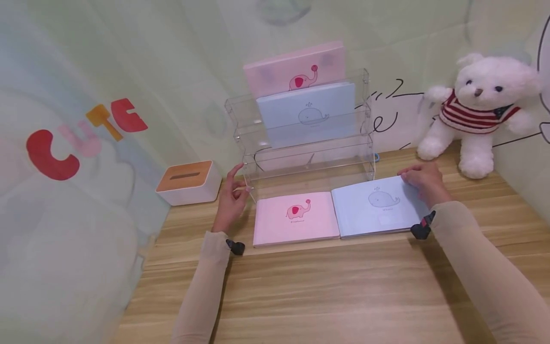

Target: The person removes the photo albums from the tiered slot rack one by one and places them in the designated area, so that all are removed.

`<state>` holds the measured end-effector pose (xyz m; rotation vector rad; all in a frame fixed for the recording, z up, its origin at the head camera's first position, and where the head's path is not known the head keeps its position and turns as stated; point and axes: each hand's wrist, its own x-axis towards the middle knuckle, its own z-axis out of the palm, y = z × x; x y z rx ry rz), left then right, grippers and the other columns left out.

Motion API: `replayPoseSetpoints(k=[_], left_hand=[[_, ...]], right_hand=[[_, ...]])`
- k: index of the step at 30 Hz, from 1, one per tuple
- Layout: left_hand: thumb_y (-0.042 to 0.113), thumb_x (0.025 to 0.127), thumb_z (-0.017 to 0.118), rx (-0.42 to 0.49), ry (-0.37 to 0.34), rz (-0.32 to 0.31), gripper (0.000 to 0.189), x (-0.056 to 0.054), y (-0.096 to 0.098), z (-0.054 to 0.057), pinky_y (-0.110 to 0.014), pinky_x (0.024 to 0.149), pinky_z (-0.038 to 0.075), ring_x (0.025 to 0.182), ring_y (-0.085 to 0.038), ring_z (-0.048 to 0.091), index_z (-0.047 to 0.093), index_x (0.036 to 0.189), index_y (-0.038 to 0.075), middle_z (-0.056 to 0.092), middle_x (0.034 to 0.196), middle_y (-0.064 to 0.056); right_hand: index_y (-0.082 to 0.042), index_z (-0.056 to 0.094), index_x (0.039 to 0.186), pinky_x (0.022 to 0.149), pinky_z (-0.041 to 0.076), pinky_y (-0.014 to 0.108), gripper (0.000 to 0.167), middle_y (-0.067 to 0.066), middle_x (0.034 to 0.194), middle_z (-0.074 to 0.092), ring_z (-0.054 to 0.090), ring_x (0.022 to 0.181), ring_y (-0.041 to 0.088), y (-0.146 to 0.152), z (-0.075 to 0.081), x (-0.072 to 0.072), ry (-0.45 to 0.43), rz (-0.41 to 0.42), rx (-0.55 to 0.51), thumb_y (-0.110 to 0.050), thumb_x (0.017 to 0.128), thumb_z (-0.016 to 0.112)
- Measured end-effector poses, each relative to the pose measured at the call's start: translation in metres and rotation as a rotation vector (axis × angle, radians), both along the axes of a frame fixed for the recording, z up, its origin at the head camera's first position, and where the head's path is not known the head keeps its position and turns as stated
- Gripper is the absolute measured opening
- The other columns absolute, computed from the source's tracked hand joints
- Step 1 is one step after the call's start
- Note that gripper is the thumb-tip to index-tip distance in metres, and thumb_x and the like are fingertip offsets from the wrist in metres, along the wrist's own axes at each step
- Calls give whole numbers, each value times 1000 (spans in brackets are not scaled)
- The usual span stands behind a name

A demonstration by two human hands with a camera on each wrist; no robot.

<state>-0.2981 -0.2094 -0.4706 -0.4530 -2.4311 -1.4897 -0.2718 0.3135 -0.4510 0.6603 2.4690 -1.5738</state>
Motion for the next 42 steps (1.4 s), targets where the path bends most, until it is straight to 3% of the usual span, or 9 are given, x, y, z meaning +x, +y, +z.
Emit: replayPoseSetpoints(k=[8, 20, 24, 27, 29, 32, 35, 39, 42], left_hand=[[-2, 103, 63, 6, 2, -12, 75, 0, 1, 1, -23, 55, 42, 55, -13, 52, 39, 164, 35, 71, 114, -26], [0, 104, 63, -3, 10, -12, 73, -1, -1, 1, -24, 53, 40, 53, -11, 46, 38, 165, 31, 70, 111, -22], [1, 104, 63, -11, 5, -6, 73, -1, -1, 1, -23, 54, 40, 53, -11, 45, 38, 165, 32, 70, 112, -21], [2, 104, 63, -14, 6, -5, 72, -1, -1, 1, -23, 53, 39, 52, -9, 44, 37, 165, 32, 69, 112, -21], [2, 104, 63, -15, 7, -8, 72, -1, -1, 1, -24, 53, 40, 52, -8, 43, 37, 165, 31, 69, 112, -21], [2, 104, 63, -12, 7, -11, 72, 0, -1, 2, -23, 53, 41, 53, -9, 47, 38, 165, 31, 69, 111, -22], [2, 104, 64, -7, -5, -10, 73, 0, -2, 2, -23, 56, 43, 58, -16, 56, 38, 164, 34, 69, 112, -22], [1, 104, 63, 0, -10, -10, 74, 0, -2, 2, -23, 58, 46, 65, -28, 63, 38, 164, 34, 69, 113, -23], [0, 104, 63, 3, -8, -11, 74, 0, -1, 2, -22, 59, 47, 65, -28, 64, 38, 165, 34, 69, 112, -23]], right_hand=[[5, 58, 146, 87, 38, 42, 44, 27, 153, 46, 44, 119, 33, -2, 0, 3, -15, 16, 24, -13, 105, 54], [4, 53, 151, 84, 40, 41, 49, 28, 154, 46, 44, 118, 33, -3, 0, 3, -21, 30, 51, -18, 107, 53], [6, 50, 154, 106, 43, 49, 53, 29, 158, 44, 44, 134, 39, -5, -2, 2, 42, 49, 29, -23, 109, 53], [5, 44, 159, 127, 30, 59, 61, 29, 167, 38, 33, 154, 43, -8, -3, 0, 67, 40, -30, -32, 110, 51], [5, 39, 161, 132, 23, 62, 69, 29, 169, 33, 29, 159, 45, -10, -2, -1, 72, 33, -63, -41, 110, 49], [1, 35, 165, 132, 25, 62, 76, 28, 172, 32, 29, 160, 45, -14, 0, -3, 74, 9, -83, -50, 110, 49], [-11, 45, 161, 129, 31, 58, 67, 16, 157, 50, 44, 148, 35, -18, 4, -6, 123, -30, -84, -54, 109, 52], [-30, 59, 140, 125, 39, 49, 40, -17, 120, 57, 54, 117, 4, -24, 11, -9, 252, -79, -97, -53, 107, 58], [-33, 58, 146, 128, 38, 47, 46, -18, 127, 62, 53, 113, -5, -28, 19, -9, 331, -89, -118, -55, 105, 60]])
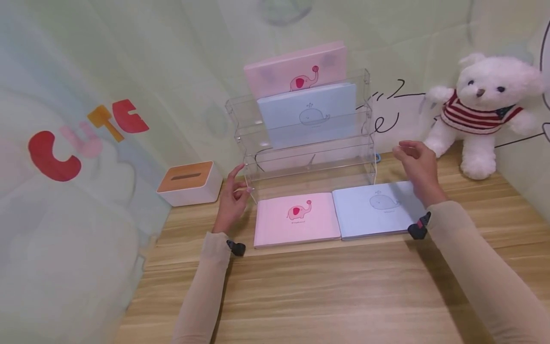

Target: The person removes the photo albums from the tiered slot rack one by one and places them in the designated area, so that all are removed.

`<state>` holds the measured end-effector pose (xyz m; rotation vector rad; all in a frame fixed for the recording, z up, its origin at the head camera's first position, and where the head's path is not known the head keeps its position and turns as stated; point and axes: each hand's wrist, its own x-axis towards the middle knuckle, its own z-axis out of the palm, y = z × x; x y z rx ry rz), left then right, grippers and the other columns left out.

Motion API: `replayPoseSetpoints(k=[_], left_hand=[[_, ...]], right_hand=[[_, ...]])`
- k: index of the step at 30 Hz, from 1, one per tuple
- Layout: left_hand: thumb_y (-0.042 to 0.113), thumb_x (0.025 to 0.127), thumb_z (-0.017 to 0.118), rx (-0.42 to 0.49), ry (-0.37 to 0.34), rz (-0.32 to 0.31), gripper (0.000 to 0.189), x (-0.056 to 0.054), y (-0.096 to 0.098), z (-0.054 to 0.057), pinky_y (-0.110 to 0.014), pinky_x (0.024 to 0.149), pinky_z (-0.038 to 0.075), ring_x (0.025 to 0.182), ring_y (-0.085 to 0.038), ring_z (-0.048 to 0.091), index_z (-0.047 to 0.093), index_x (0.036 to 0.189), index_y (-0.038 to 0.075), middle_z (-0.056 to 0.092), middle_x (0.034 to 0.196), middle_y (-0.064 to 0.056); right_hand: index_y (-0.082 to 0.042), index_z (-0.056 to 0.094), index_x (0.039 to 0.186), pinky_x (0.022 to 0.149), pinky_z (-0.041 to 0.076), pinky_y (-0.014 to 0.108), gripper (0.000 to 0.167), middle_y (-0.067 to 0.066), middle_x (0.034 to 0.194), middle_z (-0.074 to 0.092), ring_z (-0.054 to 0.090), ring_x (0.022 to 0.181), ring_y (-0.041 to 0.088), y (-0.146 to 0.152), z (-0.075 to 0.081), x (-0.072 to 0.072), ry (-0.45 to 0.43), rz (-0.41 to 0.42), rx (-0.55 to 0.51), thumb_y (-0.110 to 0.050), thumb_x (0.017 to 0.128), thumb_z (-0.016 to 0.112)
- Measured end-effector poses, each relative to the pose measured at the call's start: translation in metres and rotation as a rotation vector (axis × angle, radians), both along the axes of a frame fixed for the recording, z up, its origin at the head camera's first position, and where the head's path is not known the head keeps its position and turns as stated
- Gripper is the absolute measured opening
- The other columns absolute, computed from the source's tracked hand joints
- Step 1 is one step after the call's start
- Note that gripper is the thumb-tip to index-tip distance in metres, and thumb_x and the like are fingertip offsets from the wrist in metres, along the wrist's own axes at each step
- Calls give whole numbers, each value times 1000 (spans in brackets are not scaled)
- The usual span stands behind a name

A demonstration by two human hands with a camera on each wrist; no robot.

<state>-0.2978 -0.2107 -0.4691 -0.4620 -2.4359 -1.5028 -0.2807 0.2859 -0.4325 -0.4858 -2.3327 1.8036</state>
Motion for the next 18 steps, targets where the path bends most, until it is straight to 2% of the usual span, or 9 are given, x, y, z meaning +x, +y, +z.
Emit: replayPoseSetpoints(k=[3, 5, 8, 12, 14, 18], left_hand=[[0, 104, 63, -1, -5, -2, 74, 0, 0, 0, -22, 61, 47, 65, -23, 63, 38, 164, 35, 69, 113, -22], [0, 104, 63, -2, -7, -3, 73, 0, 0, 0, -22, 61, 48, 65, -20, 62, 38, 164, 34, 69, 113, -21], [1, 104, 63, -1, -14, 0, 74, 0, 0, 0, -23, 63, 50, 68, -20, 64, 39, 164, 37, 69, 114, -21], [2, 104, 64, -1, -18, 6, 77, 1, 0, -1, -24, 64, 51, 72, -25, 68, 39, 162, 45, 69, 115, -20], [2, 104, 64, -1, -16, 8, 77, 0, 0, -1, -23, 64, 51, 73, -27, 69, 39, 162, 46, 69, 115, -20], [1, 104, 64, -4, -9, 12, 75, 0, 0, -1, -23, 64, 51, 73, -27, 68, 39, 163, 41, 70, 115, -21]], right_hand=[[-27, 49, 159, 133, 32, 48, 62, -5, 153, 60, 56, 124, -3, -4, 7, 0, 80, 25, -24, -54, 105, 61], [-26, 45, 163, 134, 30, 47, 63, 1, 163, 54, 55, 128, -2, -6, 11, 0, 141, 59, -19, -50, 106, 61], [-28, 42, 164, 129, 36, 30, 61, 4, 165, 52, 54, 130, -2, -9, 17, 1, 228, 109, -3, -44, 108, 62], [-30, 41, 163, 105, 46, 9, 60, 4, 164, 53, 53, 131, -1, -13, 26, 0, 321, 157, 27, -36, 108, 64], [-30, 41, 163, 99, 46, 6, 61, 3, 163, 53, 53, 133, 2, -16, 31, -1, 355, 178, 25, -33, 107, 65], [-30, 41, 163, 100, 46, 6, 62, 5, 164, 52, 53, 138, 8, -23, 41, -1, 389, 200, 32, -29, 107, 67]])
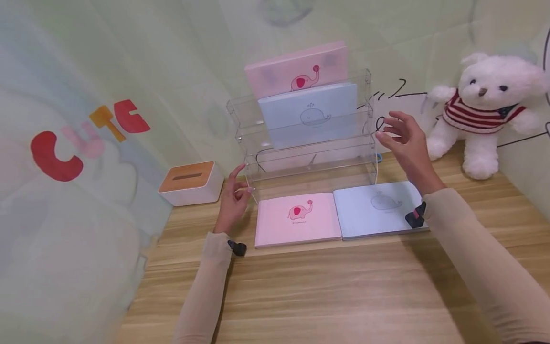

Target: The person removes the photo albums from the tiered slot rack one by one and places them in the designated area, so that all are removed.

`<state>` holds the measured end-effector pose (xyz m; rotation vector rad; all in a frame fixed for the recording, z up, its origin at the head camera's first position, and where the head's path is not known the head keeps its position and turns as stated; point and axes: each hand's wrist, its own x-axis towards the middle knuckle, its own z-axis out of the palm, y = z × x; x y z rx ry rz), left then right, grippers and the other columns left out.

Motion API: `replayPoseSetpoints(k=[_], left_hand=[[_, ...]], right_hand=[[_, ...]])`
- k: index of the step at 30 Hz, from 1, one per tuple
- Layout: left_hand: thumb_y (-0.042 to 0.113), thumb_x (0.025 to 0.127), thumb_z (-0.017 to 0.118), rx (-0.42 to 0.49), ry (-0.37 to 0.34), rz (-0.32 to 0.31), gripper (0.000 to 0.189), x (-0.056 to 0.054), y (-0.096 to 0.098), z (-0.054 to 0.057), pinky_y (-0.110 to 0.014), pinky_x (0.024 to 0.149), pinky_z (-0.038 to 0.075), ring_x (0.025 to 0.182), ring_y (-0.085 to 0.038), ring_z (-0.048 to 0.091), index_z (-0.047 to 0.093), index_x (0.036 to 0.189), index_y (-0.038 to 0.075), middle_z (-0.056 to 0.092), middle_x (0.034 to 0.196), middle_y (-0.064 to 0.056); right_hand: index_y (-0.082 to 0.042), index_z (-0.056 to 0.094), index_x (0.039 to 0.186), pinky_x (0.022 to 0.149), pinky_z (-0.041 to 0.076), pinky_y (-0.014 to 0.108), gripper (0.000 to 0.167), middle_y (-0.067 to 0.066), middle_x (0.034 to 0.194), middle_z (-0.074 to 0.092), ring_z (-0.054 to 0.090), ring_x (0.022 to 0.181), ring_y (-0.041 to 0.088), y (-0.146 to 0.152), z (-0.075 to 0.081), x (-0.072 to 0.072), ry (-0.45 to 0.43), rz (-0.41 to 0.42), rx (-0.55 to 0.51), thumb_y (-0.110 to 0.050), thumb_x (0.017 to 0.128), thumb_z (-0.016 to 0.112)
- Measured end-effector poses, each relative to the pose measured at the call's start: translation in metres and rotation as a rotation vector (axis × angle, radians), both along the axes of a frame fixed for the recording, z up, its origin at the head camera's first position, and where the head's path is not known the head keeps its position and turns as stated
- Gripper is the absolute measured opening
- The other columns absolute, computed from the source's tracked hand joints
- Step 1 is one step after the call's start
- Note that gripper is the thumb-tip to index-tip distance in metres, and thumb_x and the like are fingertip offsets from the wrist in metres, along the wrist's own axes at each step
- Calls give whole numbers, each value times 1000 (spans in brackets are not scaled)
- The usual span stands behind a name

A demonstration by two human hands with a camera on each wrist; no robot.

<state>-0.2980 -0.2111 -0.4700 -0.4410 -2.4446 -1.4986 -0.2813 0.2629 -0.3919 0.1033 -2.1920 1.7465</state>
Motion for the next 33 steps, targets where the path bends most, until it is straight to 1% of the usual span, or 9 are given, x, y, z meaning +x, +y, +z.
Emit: replayPoseSetpoints(k=[6, 9, 13, 18, 21, 26, 28, 30, 33], left_hand=[[0, 104, 63, 5, -8, -4, 75, 0, 1, 1, -24, 63, 50, 71, -25, 67, 39, 163, 41, 69, 116, -21], [1, 104, 63, 6, -7, -6, 74, 0, 2, 1, -24, 62, 50, 69, -27, 67, 39, 164, 39, 69, 115, -21], [1, 104, 63, 5, 1, -8, 72, 0, 2, 1, -24, 62, 49, 68, -32, 67, 39, 165, 32, 69, 114, -22], [-1, 104, 62, 8, 13, -14, 72, -1, 2, 0, -24, 60, 48, 65, -33, 65, 38, 165, 28, 69, 112, -22], [-1, 104, 62, 9, 17, -11, 73, -1, 2, 0, -23, 60, 47, 63, -28, 63, 39, 165, 32, 70, 112, -23], [-1, 104, 63, 6, 8, -2, 76, 0, 2, -1, -24, 60, 48, 65, -23, 63, 39, 163, 39, 71, 113, -22], [-1, 104, 63, 7, 8, -2, 75, 0, 1, -1, -24, 61, 48, 67, -24, 65, 39, 164, 37, 71, 114, -22], [0, 104, 63, 5, 8, 0, 75, 0, 1, -1, -24, 62, 49, 69, -26, 67, 39, 164, 37, 70, 114, -22], [0, 104, 63, 7, 5, 0, 75, 0, 0, -1, -23, 63, 50, 74, -34, 70, 39, 163, 39, 70, 114, -23]], right_hand=[[-30, 41, 163, 104, 45, 8, 63, 7, 166, 51, 53, 140, 10, -6, 10, 0, 20, -11, 43, -30, 106, 67], [-31, 42, 163, 110, 45, 16, 62, 7, 166, 52, 53, 137, 8, -8, 14, -2, 35, -16, 59, -31, 106, 68], [-31, 42, 162, 116, 43, 25, 62, 7, 166, 52, 54, 136, 7, -10, 18, -2, 59, -15, 73, -30, 106, 68], [-30, 44, 161, 114, 43, 23, 61, 8, 165, 53, 55, 138, 10, -13, 21, -1, 86, -9, 73, -28, 106, 69], [-31, 43, 162, 115, 43, 24, 62, 8, 166, 52, 54, 142, 15, -15, 24, -1, 85, -7, 80, -29, 105, 69], [-29, 43, 162, 117, 44, 25, 63, 6, 165, 53, 55, 143, 15, -20, 28, -1, 91, -6, 93, -29, 105, 70], [-27, 44, 162, 115, 45, 24, 64, 7, 165, 54, 56, 141, 13, -22, 30, -3, 102, -2, 92, -28, 104, 71], [-27, 44, 162, 113, 45, 22, 64, 7, 165, 54, 56, 142, 14, -24, 32, -6, 105, 1, 95, -29, 104, 72], [-27, 45, 161, 114, 45, 23, 63, 8, 165, 54, 55, 142, 17, -28, 36, -10, 113, 11, 94, -28, 104, 71]])
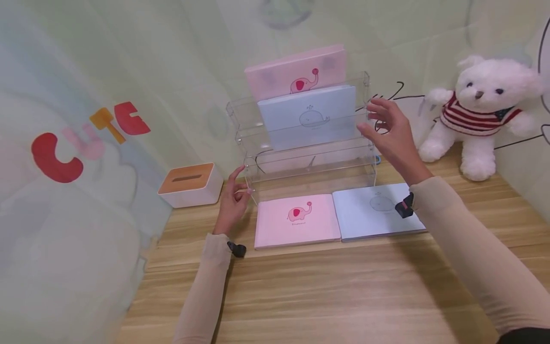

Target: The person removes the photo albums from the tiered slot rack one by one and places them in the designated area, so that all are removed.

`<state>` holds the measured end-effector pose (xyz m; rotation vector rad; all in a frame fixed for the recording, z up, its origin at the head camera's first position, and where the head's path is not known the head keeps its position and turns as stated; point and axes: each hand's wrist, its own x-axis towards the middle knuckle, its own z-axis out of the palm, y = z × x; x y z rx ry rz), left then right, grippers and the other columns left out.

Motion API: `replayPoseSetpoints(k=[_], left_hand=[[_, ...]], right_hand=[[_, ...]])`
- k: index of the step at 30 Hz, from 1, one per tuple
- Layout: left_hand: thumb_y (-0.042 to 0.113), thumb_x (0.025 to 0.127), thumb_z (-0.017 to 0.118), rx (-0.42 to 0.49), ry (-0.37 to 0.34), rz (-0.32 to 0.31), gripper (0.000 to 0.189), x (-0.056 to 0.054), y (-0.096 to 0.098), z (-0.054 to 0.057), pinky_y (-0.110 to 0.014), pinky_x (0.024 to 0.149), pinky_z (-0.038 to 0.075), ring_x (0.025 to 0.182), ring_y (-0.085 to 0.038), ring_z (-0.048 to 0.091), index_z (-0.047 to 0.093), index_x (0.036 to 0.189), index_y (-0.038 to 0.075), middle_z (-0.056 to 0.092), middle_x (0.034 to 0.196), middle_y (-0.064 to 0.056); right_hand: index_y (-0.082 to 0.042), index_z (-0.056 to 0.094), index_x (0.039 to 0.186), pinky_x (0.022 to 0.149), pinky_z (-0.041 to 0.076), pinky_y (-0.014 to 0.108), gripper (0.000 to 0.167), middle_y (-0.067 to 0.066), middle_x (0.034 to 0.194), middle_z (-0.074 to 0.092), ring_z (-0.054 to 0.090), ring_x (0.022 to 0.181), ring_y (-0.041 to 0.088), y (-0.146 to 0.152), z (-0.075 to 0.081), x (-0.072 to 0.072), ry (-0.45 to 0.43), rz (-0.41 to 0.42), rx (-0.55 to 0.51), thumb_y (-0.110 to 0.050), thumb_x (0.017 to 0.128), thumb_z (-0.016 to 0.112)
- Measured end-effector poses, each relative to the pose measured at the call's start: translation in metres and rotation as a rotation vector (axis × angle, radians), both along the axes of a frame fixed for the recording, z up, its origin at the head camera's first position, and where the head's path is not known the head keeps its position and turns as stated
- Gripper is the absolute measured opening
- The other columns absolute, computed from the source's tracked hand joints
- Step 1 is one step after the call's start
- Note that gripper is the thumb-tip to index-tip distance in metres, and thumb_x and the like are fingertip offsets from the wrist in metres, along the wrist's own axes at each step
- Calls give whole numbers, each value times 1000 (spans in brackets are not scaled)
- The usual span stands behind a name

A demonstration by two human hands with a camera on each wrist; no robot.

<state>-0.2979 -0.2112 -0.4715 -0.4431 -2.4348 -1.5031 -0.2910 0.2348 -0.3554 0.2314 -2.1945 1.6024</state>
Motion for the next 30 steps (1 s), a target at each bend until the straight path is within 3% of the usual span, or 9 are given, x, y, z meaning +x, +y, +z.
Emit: replayPoseSetpoints(k=[5, 11, 18, 30], left_hand=[[1, 104, 63, 1, -10, -4, 75, 1, -1, 0, -23, 62, 48, 76, -44, 70, 38, 163, 41, 71, 115, -23], [1, 105, 62, 2, -14, -7, 76, 1, -1, 1, -23, 64, 50, 80, -47, 72, 38, 162, 44, 70, 117, -24], [0, 104, 63, 0, -5, -3, 77, 1, 0, 2, -22, 67, 53, 83, -42, 75, 39, 162, 45, 70, 118, -24], [-3, 104, 63, 13, -4, -9, 77, 3, -1, 2, -22, 68, 52, 82, -51, 72, 39, 163, 41, 70, 118, -27]], right_hand=[[-27, 43, 162, 123, 43, 35, 64, 9, 166, 52, 52, 148, 24, -8, 8, -5, -1, 8, 10, -31, 104, 71], [-27, 41, 163, 127, 40, 39, 68, 9, 168, 49, 50, 151, 28, -13, 17, -13, -17, 24, 7, -34, 103, 72], [-31, 38, 165, 129, 40, 46, 72, 7, 170, 47, 49, 154, 31, -17, 29, -24, -67, 23, 14, -39, 103, 72], [-30, 36, 165, 124, 45, 52, 71, 10, 168, 50, 56, 147, 36, -29, 39, -32, -107, 17, 15, -39, 103, 71]])
